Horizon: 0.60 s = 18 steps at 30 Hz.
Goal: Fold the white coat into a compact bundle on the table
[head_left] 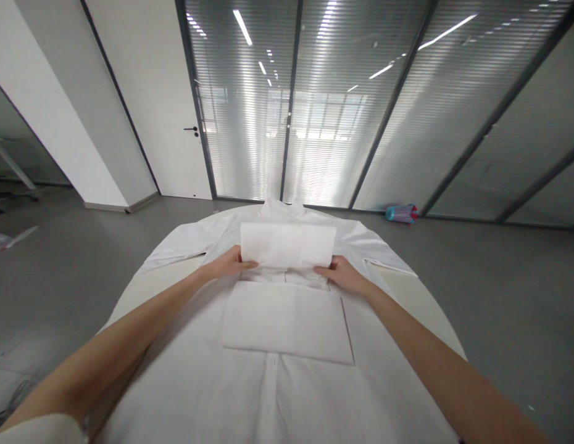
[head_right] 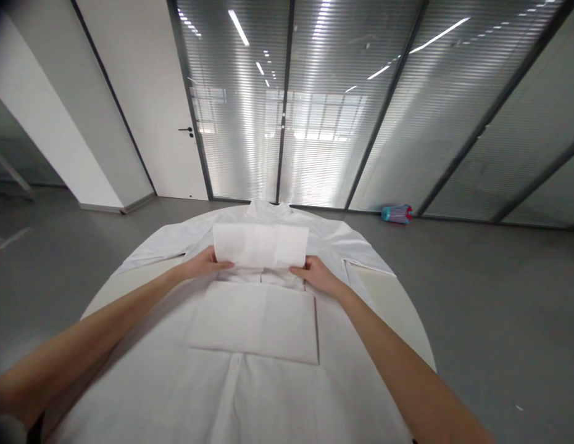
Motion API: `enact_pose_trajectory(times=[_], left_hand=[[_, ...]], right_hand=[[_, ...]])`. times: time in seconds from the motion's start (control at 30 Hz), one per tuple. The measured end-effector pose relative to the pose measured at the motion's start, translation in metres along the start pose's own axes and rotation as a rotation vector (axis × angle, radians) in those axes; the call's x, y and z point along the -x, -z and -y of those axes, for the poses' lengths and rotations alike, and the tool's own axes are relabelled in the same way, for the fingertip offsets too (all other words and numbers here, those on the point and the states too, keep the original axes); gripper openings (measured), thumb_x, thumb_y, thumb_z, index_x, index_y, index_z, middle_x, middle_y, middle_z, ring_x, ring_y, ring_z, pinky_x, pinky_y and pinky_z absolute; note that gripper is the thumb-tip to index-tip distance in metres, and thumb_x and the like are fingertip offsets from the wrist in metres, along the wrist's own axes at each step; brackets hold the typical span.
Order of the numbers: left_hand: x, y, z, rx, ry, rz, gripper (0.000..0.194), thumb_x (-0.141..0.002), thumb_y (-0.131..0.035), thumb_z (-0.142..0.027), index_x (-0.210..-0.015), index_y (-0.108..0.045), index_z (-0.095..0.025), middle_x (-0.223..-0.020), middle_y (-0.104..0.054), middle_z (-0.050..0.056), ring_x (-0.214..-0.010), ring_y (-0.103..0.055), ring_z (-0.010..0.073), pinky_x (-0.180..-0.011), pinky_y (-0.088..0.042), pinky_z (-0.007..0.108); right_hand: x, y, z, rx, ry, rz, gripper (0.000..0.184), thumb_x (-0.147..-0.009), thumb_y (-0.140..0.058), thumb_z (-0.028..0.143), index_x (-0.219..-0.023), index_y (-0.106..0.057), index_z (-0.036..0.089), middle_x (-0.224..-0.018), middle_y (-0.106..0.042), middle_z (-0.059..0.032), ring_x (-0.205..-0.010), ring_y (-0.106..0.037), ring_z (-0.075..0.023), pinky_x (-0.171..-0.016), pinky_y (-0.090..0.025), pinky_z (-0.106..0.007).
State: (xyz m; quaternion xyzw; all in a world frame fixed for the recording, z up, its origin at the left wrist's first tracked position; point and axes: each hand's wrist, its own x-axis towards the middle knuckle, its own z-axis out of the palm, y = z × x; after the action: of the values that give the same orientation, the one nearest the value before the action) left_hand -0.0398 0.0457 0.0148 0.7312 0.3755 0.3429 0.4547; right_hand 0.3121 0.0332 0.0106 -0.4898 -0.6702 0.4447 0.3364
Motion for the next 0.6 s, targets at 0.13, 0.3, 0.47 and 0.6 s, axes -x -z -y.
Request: enact_pose_trajectory(times=[0.13,0.3,0.47,0.6], left_hand=[[0.033,-0.005,-0.015,-0.238,-0.184,0.021,0.040,-0.085,-0.070,-0.033,-0.123,-0.070,-0.021,-0.124,-0.070,0.008,-0.116,-0.063,0.0307,-0.105,-0.047,0.038],[0.061,-0.017,-0.028,-0.455,-0.338,0.222,0.053,-0.089,-0.062,-0.023,-0.141,-0.056,-0.031,-0.149,-0.050,0.006,-0.141,-0.042,0.0278,-0.120,-0.026,0.044],[0.064,-0.020,-0.029,-0.509,-0.344,0.169,0.057,-0.089,-0.062,-0.021,-0.144,-0.052,-0.034,-0.154,-0.043,0.007,-0.143,-0.038,0.0296,-0.120,-0.027,0.046],[0.062,-0.017,-0.028,-0.522,-0.403,0.161,0.051,-0.092,-0.058,-0.020,-0.141,-0.055,-0.035,-0.151,-0.048,0.007,-0.141,-0.041,0.0297,-0.118,-0.029,0.047]], right_hand=[[0.030,-0.004,-0.001,0.190,0.273,-0.022,0.025,-0.083,-0.069,0.034,-0.104,-0.077,0.023,-0.106,-0.076,-0.0057,-0.102,-0.069,-0.0295,-0.094,-0.053,-0.045],[0.057,-0.010,-0.003,0.398,0.506,0.066,0.047,-0.088,-0.058,0.020,-0.132,-0.063,0.035,-0.133,-0.064,-0.0003,-0.121,-0.061,-0.0253,-0.109,-0.044,-0.049],[0.058,-0.009,-0.007,0.508,0.511,0.008,0.055,-0.086,-0.057,0.015,-0.138,-0.058,0.035,-0.133,-0.064,-0.0013,-0.119,-0.062,-0.0257,-0.108,-0.046,-0.050],[0.057,-0.007,-0.009,0.525,0.574,-0.014,0.050,-0.091,-0.050,0.015,-0.137,-0.060,0.032,-0.137,-0.062,-0.0021,-0.123,-0.060,-0.0242,-0.107,-0.047,-0.047]])
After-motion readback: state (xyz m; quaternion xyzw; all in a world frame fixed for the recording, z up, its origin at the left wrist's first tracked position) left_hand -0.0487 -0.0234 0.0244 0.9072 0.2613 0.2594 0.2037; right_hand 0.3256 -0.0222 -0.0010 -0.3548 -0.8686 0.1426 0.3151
